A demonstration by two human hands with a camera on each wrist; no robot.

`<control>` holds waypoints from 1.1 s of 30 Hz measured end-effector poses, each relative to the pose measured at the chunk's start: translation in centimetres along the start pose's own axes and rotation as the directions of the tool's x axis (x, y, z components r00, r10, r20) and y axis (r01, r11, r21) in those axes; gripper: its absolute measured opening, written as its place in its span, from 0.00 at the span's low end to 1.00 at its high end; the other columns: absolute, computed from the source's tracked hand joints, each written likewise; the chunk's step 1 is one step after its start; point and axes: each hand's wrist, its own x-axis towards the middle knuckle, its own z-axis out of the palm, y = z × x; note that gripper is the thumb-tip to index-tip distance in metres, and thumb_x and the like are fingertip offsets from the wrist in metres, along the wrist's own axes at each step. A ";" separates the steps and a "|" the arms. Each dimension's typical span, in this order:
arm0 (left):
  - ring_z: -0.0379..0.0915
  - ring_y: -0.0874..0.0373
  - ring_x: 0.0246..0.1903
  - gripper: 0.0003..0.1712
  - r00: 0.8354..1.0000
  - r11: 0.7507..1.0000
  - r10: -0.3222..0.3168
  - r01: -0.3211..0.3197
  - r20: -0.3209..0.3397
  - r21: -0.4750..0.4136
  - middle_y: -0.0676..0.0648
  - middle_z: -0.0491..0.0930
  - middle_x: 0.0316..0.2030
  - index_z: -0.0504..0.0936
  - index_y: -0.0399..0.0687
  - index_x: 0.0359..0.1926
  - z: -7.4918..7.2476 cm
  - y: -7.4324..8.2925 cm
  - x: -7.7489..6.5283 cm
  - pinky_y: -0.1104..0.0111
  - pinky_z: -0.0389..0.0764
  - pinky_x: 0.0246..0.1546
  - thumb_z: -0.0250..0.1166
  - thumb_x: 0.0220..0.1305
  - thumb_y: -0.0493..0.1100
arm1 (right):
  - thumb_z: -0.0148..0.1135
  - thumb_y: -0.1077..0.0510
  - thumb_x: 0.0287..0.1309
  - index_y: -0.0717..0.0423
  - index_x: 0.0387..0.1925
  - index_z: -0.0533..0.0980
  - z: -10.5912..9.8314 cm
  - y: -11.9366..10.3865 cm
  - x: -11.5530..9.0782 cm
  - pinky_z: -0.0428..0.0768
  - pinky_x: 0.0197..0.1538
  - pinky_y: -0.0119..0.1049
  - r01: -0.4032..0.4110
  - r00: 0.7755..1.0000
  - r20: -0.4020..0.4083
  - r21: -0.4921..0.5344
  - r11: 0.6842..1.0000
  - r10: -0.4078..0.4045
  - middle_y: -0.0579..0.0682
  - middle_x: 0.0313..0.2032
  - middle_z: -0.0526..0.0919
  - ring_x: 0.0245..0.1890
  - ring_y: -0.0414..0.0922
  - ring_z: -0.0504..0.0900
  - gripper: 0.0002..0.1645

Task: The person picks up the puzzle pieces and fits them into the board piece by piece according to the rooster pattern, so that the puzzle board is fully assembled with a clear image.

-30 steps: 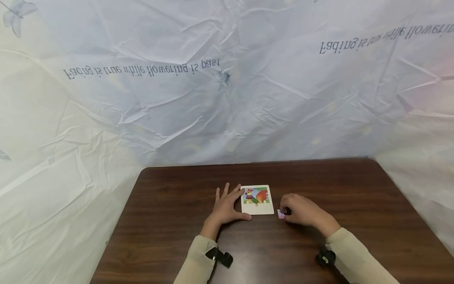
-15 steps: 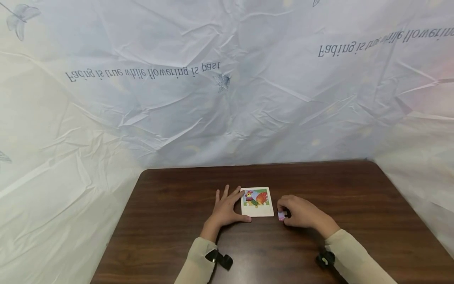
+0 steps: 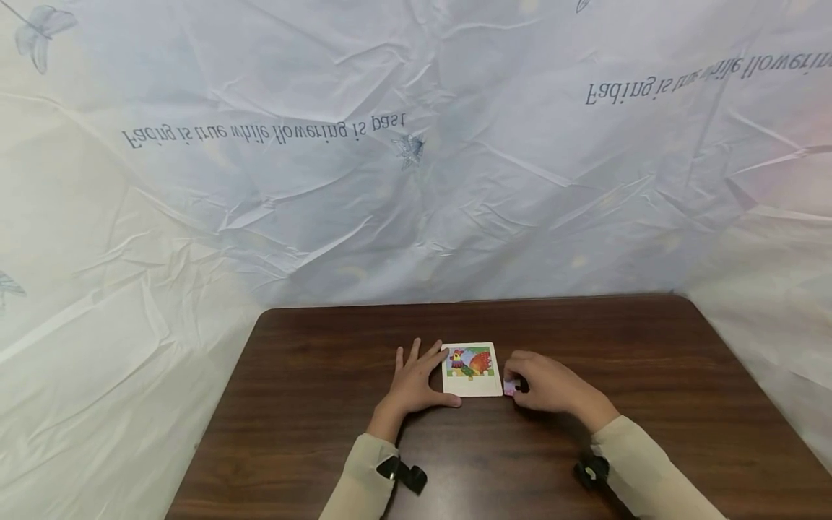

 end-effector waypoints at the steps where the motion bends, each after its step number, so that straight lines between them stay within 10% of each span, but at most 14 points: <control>1: 0.34 0.38 0.83 0.62 1.000 1.000 0.001 -0.001 -0.002 0.000 0.50 0.56 0.82 0.65 0.59 0.82 0.0 0.0 0.0 0.35 0.30 0.78 0.80 0.50 0.71 | 0.76 0.63 0.57 0.49 0.37 0.81 0.0 -0.1 0.2 0.75 0.34 0.35 0.004 1.000 -0.001 -0.003 1.000 -0.004 0.42 0.37 0.78 0.31 0.36 0.71 0.11; 33: 0.32 0.40 0.83 0.62 1.000 1.000 -0.003 0.003 0.018 -0.007 0.52 0.54 0.83 0.64 0.60 0.82 -0.1 0.0 0.1 0.36 0.28 0.78 0.79 0.50 0.72 | 0.74 0.60 0.63 0.53 0.45 0.85 1.7 -3.1 6.3 0.81 0.41 0.40 0.145 0.987 0.063 -0.001 0.989 -0.145 0.45 0.42 0.83 0.38 0.40 0.78 0.10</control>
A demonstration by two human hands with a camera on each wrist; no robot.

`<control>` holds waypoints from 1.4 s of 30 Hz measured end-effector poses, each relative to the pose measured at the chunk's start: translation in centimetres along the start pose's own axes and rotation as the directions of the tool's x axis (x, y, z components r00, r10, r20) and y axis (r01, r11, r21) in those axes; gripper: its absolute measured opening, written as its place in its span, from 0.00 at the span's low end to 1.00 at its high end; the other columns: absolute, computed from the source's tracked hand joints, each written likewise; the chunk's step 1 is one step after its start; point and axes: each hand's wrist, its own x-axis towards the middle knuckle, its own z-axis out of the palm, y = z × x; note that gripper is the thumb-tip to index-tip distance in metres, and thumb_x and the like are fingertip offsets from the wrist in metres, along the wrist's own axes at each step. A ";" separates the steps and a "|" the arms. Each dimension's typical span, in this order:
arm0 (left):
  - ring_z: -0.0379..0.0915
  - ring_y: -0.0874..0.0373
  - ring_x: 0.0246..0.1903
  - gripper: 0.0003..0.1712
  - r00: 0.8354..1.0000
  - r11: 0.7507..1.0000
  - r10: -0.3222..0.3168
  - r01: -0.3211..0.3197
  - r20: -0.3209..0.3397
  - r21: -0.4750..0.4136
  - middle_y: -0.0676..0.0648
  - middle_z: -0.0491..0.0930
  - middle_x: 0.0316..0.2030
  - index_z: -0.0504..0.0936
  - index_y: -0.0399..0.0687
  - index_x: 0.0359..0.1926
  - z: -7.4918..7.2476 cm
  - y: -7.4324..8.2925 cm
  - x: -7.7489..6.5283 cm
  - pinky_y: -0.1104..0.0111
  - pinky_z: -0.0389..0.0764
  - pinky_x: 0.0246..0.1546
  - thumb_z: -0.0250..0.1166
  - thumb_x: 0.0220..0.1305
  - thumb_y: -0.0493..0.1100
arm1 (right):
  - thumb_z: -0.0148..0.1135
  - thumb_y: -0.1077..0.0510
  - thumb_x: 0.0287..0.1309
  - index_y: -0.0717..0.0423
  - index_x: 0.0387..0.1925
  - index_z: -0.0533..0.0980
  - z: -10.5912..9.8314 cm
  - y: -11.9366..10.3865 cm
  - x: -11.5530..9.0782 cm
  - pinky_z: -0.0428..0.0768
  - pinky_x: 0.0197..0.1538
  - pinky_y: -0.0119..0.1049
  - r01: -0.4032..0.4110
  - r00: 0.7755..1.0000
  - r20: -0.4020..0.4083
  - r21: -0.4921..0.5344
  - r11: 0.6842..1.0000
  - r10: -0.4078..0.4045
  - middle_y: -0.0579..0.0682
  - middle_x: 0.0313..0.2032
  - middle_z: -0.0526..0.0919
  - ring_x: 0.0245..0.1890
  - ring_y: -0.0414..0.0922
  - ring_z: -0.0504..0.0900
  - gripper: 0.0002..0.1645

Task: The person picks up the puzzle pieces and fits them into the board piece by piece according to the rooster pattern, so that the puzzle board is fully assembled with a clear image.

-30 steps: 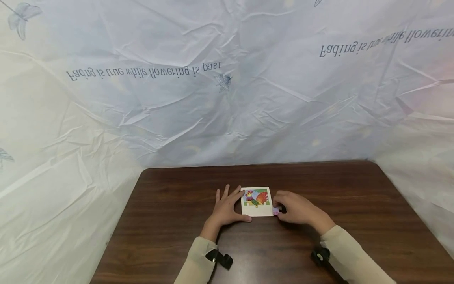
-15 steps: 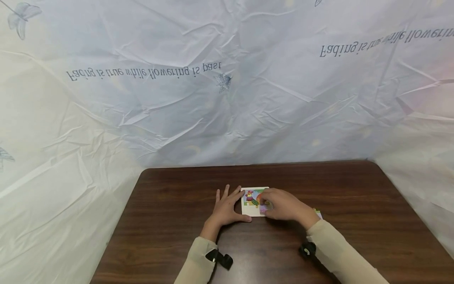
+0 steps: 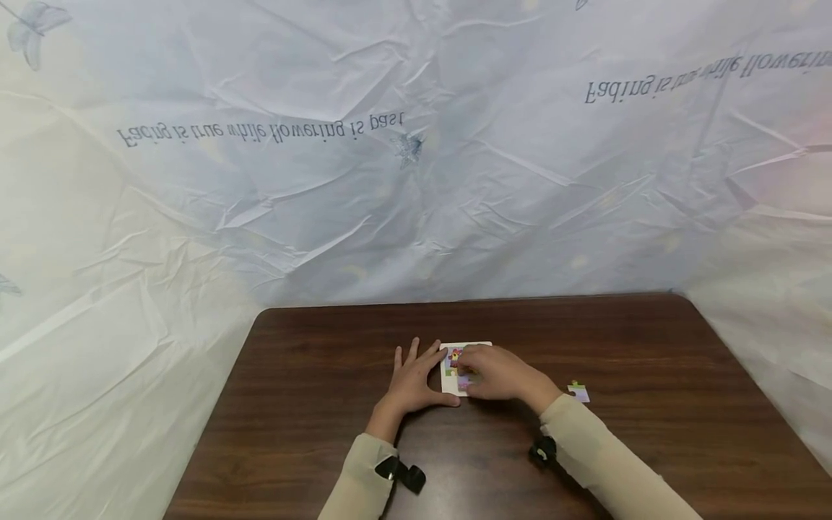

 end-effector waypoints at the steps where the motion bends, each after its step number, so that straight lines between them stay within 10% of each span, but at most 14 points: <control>1: 0.32 0.40 0.83 0.62 1.000 1.000 -0.002 0.002 -0.001 -0.001 0.52 0.54 0.83 0.64 0.60 0.82 0.0 0.0 0.0 0.36 0.28 0.78 0.79 0.50 0.72 | 0.74 0.60 0.62 0.53 0.44 0.85 0.1 0.0 0.2 0.81 0.41 0.40 0.002 1.000 0.001 -0.005 1.000 -0.002 0.45 0.42 0.83 0.38 0.40 0.77 0.09; 42: 0.33 0.39 0.83 0.62 1.000 1.000 0.004 -0.004 -0.007 -0.009 0.51 0.55 0.82 0.65 0.59 0.82 -0.2 0.2 0.0 0.35 0.29 0.77 0.79 0.51 0.71 | 0.66 0.66 0.67 0.54 0.44 0.86 1.5 -1.0 0.8 0.82 0.53 0.54 -0.029 0.998 -0.065 -0.077 0.997 0.024 0.48 0.45 0.86 0.49 0.50 0.83 0.09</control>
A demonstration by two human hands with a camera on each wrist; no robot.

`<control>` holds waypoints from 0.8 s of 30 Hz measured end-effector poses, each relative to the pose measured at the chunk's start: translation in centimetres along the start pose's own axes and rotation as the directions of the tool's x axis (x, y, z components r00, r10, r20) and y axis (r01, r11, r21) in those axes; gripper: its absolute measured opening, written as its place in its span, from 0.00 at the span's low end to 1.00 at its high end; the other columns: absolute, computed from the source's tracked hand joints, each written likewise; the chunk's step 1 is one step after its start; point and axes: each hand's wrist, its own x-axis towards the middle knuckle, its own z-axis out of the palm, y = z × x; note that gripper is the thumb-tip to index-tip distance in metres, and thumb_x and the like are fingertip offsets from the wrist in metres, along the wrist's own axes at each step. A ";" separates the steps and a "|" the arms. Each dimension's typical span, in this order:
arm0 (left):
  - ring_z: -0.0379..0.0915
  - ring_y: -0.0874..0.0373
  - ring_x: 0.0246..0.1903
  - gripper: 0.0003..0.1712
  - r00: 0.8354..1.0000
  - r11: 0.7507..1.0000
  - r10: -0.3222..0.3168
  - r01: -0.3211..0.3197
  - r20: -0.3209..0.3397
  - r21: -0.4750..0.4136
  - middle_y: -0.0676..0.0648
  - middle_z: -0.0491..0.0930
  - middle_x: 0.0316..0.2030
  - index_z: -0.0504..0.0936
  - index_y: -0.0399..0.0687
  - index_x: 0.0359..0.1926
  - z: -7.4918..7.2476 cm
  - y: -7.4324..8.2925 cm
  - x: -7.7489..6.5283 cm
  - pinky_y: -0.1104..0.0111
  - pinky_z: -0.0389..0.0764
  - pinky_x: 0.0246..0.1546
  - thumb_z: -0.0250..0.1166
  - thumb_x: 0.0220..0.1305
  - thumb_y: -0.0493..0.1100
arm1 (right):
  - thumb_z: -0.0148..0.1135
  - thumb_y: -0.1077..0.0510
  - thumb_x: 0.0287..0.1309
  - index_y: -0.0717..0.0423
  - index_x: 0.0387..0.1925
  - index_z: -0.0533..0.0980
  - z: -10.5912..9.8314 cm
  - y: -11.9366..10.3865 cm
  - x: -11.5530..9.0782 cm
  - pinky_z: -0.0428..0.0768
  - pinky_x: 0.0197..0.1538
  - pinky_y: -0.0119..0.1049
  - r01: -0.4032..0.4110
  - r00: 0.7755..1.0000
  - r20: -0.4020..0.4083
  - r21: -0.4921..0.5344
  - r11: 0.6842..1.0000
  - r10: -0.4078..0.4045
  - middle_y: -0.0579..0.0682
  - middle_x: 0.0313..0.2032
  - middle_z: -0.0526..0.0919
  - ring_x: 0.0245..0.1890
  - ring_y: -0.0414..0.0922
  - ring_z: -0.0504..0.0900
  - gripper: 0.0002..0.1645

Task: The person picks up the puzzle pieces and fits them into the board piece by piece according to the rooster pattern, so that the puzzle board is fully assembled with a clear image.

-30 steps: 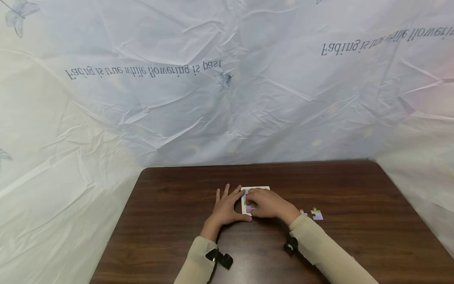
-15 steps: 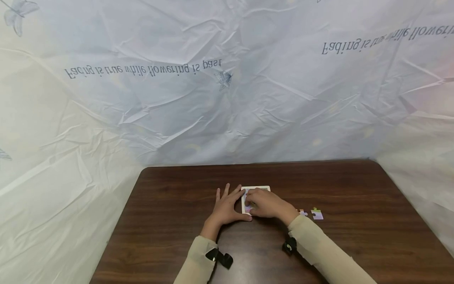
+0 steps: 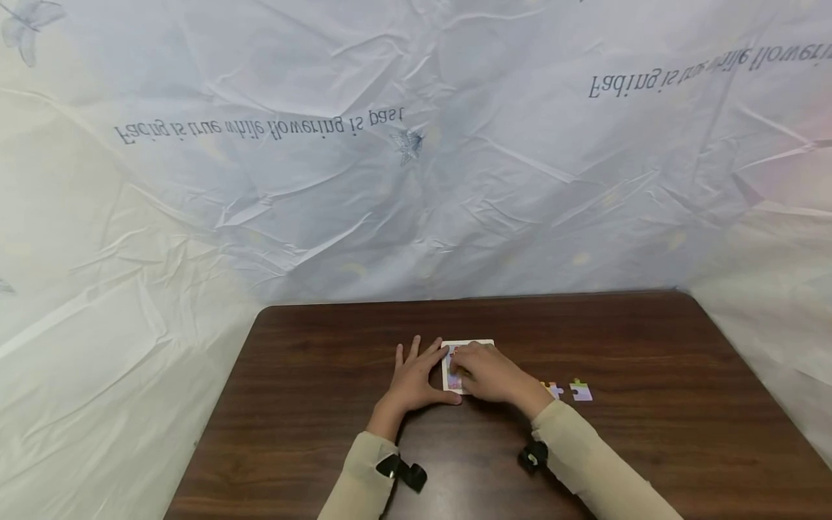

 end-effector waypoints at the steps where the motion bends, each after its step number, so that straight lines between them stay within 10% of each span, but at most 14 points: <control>1: 0.33 0.39 0.83 0.61 1.000 1.000 0.000 0.000 -0.001 -0.001 0.51 0.55 0.82 0.65 0.59 0.82 0.0 0.0 0.0 0.35 0.29 0.78 0.79 0.51 0.71 | 0.65 0.66 0.67 0.53 0.44 0.86 -0.1 0.1 -0.2 0.82 0.53 0.55 -0.011 1.000 -0.016 0.008 1.000 0.011 0.47 0.44 0.85 0.48 0.50 0.83 0.09; 17: 0.33 0.39 0.83 0.62 1.000 1.000 -0.002 0.002 0.000 -0.006 0.51 0.55 0.82 0.65 0.60 0.82 0.0 0.0 -0.1 0.36 0.28 0.78 0.80 0.50 0.71 | 0.70 0.63 0.67 0.57 0.55 0.85 -4.4 4.0 -8.9 0.81 0.57 0.62 -0.268 0.962 -0.030 0.076 0.961 0.270 0.54 0.54 0.84 0.57 0.60 0.81 0.15; 24: 0.34 0.39 0.83 0.62 1.000 1.000 -0.001 0.001 0.004 0.006 0.51 0.55 0.82 0.65 0.60 0.82 -0.1 -0.1 -0.2 0.35 0.29 0.78 0.80 0.50 0.71 | 0.73 0.63 0.63 0.58 0.51 0.86 -4.6 4.2 -11.6 0.83 0.42 0.47 -0.292 0.956 0.032 0.072 0.954 0.291 0.49 0.48 0.84 0.44 0.47 0.83 0.15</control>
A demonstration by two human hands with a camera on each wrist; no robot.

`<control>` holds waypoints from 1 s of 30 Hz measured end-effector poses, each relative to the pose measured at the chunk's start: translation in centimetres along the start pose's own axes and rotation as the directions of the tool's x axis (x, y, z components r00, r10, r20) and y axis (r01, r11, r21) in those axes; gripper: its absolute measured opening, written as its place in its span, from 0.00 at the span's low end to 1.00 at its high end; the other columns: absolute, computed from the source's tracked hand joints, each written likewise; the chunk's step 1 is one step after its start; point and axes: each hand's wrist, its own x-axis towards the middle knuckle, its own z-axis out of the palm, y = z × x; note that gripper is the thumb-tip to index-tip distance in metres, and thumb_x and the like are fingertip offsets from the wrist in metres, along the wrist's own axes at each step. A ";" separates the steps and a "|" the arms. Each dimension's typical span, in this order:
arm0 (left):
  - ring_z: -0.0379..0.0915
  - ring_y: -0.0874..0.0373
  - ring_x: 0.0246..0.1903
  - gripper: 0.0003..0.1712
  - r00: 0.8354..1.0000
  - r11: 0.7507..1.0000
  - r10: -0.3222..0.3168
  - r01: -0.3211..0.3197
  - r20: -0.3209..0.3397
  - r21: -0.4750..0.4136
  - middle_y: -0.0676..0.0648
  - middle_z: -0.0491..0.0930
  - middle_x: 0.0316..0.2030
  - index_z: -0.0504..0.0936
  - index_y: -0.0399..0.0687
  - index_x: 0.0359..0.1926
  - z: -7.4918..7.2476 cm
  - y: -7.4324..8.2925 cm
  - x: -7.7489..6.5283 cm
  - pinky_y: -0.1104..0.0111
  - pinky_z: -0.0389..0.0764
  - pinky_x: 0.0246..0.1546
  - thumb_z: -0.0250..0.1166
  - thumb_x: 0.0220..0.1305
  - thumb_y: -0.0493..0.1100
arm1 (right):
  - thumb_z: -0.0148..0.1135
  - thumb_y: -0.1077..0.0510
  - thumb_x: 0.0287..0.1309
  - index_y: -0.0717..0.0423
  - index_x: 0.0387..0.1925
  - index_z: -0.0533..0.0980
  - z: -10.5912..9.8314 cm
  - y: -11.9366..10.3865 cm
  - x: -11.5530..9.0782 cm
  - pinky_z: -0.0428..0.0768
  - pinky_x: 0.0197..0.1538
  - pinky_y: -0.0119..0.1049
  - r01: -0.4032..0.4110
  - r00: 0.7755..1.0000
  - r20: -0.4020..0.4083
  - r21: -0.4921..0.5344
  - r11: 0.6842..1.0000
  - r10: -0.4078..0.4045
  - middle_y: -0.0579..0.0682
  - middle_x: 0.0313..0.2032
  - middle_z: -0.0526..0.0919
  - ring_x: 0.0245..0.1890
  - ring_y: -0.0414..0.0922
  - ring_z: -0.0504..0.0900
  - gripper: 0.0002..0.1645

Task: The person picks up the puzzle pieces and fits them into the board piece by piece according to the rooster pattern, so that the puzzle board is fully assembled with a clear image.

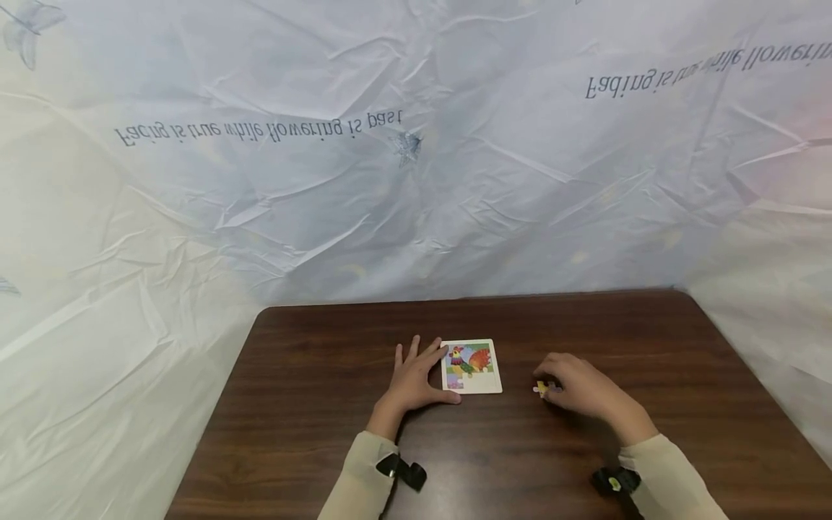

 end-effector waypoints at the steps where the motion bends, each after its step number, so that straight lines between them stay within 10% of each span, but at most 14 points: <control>1: 0.34 0.39 0.83 0.62 1.000 1.000 0.000 0.000 0.000 -0.001 0.51 0.55 0.82 0.65 0.59 0.82 0.0 0.0 0.0 0.35 0.29 0.78 0.80 0.50 0.71 | 0.73 0.63 0.63 0.57 0.51 0.86 0.1 0.1 -0.2 0.82 0.41 0.45 -0.002 1.000 0.000 -0.007 1.000 0.002 0.48 0.47 0.84 0.43 0.45 0.83 0.15; 20: 0.33 0.40 0.83 0.61 1.000 1.000 -0.011 0.011 0.006 0.003 0.52 0.55 0.82 0.65 0.60 0.82 -0.2 0.2 0.0 0.36 0.29 0.78 0.80 0.50 0.71 | 0.75 0.61 0.54 0.56 0.40 0.85 1.4 0.6 0.2 0.78 0.33 0.42 0.052 0.996 -0.061 -0.221 0.974 -0.067 0.47 0.37 0.83 0.32 0.41 0.76 0.11; 30: 0.34 0.39 0.83 0.62 1.000 1.000 -0.009 0.010 0.004 -0.008 0.51 0.55 0.82 0.65 0.59 0.82 -0.1 0.4 -0.3 0.35 0.29 0.78 0.80 0.50 0.71 | 0.75 0.61 0.57 0.53 0.39 0.84 2.0 -0.7 1.9 0.73 0.31 0.34 0.100 0.991 -0.079 -0.102 0.990 -0.108 0.43 0.34 0.80 0.28 0.34 0.69 0.08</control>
